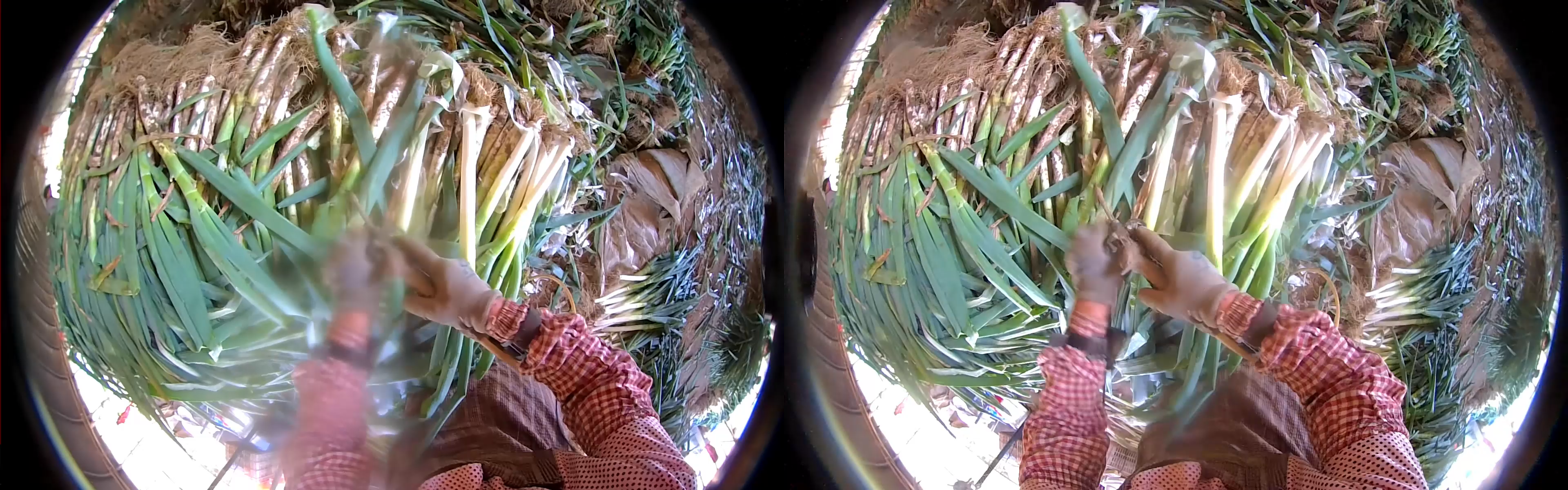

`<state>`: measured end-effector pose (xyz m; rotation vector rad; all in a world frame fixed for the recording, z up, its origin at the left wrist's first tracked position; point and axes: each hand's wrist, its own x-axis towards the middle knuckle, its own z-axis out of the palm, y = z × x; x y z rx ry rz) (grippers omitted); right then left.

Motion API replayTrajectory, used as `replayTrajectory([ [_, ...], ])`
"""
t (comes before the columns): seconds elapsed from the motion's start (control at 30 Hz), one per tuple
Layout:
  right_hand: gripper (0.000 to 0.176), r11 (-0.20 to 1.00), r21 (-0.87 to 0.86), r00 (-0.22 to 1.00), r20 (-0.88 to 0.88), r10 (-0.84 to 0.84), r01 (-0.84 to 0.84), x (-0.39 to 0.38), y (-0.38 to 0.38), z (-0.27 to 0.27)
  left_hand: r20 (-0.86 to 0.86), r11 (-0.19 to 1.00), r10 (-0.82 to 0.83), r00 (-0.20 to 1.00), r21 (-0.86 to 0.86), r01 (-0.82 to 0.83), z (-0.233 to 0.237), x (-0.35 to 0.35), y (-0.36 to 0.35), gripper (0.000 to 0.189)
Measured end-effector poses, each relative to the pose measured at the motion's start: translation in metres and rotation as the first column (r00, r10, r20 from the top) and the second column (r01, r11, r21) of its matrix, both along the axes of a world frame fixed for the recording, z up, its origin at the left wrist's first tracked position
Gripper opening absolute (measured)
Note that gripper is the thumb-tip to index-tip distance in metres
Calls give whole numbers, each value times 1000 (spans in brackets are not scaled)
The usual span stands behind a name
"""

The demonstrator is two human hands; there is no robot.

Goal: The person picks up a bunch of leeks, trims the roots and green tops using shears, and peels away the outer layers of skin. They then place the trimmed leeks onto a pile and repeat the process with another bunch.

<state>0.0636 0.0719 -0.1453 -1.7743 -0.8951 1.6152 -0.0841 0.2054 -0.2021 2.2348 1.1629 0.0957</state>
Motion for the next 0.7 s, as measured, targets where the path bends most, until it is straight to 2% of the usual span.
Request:
replayTrajectory([
  [0.03, 94, 1000, 3, 1000, 8, -1, 1, -4, 5, -10, -178, 947, -49, 983, 304, 102, 7, 4, 29, 20],
  [0.07, 94, 1000, 5, 1000, 15, -3, 3, -9, 11, -20, -125, 916, -28, 992, 394, 76, -15, 6, 59, 23],
  [0.13, 93, 1000, 9, 996, 89, -25, 24, -5, 27, -52, -183, 907, -88, 979, 392, 155, -36, 14, 93, 29],
  [0.2, 91, 1000, 12, 979, 199, -31, 29, 12, 43, -70, -473, 978, -38, 880, 162, 129, -29, 39, 102, 33],
  [0.23, 90, 993, 6, 973, 200, -118, 119, 21, 41, -74, -604, 996, -40, 796, 41, 81, -21, 50, 101, 35],
  [0.27, 89, 978, 4, 958, 200, -206, 210, 30, 39, -77, -644, 998, -59, 763, -41, 44, -11, 60, 98, 41],
  [0.3, 88, 906, -107, 912, 63, -406, 411, 44, 34, -58, -624, 998, -45, 780, -54, 15, -16, 60, 93, 42],
  [0.33, 89, 876, -44, 876, 69, -477, 481, 46, 25, -54, -605, 998, -28, 796, -63, -12, -18, 59, 89, 43],
  [0.4, 90, 871, -80, 863, -117, -491, 484, 20, 7, -61, -540, 998, -16, 842, -58, -18, -7, 62, 76, 50],
  [0.47, 93, 941, -142, 926, -180, -330, 308, -9, -17, -23, -527, 999, 16, 850, -20, -32, -2, 60, 63, 49],
  [0.53, 95, 976, -111, 967, -152, -203, 187, -21, -29, 9, -517, 1000, 16, 856, 29, -1, 3, 61, 59, 48],
  [0.6, 94, 953, 20, 943, -154, -296, 302, -33, -39, -6, -521, 996, -17, 853, 69, 62, 9, 59, 50, 46],
  [0.7, 95, 932, 70, 927, -151, -343, 356, -39, -42, -15, -541, 990, -34, 840, 96, 102, 14, 57, 45, 43],
])
